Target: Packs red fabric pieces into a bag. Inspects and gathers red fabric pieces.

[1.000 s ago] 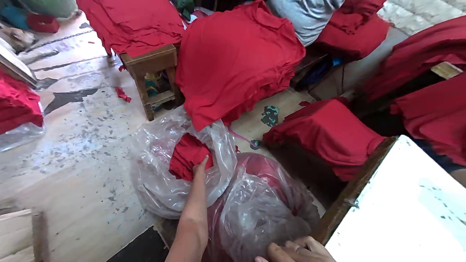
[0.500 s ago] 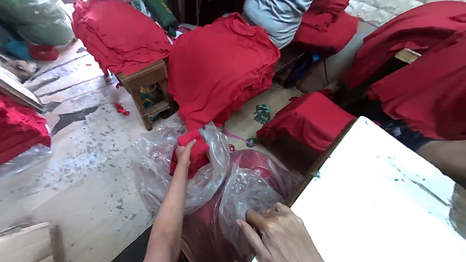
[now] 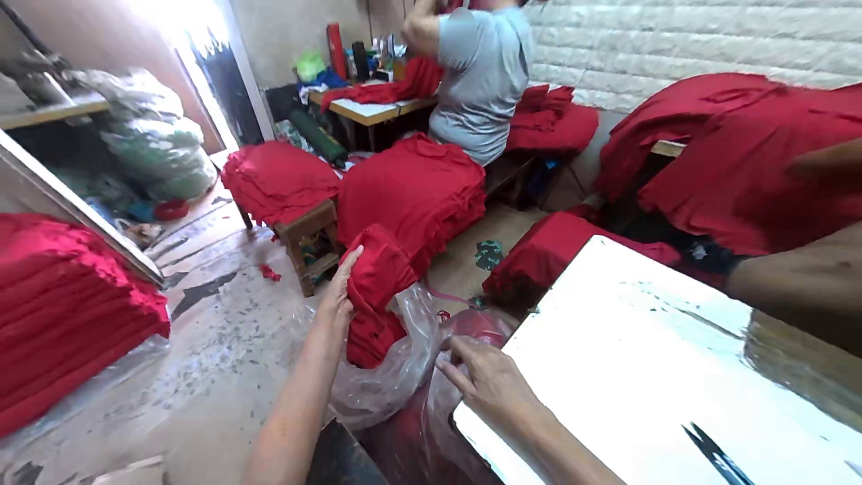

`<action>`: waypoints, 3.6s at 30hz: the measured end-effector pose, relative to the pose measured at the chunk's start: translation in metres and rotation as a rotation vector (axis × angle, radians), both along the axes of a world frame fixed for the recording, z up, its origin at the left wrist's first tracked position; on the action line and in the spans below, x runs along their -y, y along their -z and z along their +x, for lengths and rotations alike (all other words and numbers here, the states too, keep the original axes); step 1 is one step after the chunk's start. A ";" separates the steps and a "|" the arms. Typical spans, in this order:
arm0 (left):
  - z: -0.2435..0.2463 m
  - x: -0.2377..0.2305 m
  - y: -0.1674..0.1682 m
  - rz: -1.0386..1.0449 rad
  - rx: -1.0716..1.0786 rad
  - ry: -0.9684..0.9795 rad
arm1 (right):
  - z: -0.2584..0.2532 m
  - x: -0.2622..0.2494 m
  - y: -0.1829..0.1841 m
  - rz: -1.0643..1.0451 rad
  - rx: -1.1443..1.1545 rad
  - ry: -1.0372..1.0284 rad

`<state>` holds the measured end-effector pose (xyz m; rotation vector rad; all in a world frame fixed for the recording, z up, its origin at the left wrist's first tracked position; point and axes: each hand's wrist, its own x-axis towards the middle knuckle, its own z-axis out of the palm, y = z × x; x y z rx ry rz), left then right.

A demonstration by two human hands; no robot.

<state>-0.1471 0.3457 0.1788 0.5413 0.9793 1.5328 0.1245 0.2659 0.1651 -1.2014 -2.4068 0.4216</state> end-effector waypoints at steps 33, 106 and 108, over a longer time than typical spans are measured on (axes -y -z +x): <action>0.154 0.058 -0.046 0.539 -0.598 0.475 | 0.166 -0.017 -0.139 -0.231 -1.252 0.424; -0.011 0.137 0.118 -0.439 -1.304 0.605 | 0.133 0.014 -0.110 0.199 0.552 0.482; -0.014 0.119 0.123 -0.539 -1.385 0.602 | 0.092 0.021 -0.079 0.146 0.410 0.283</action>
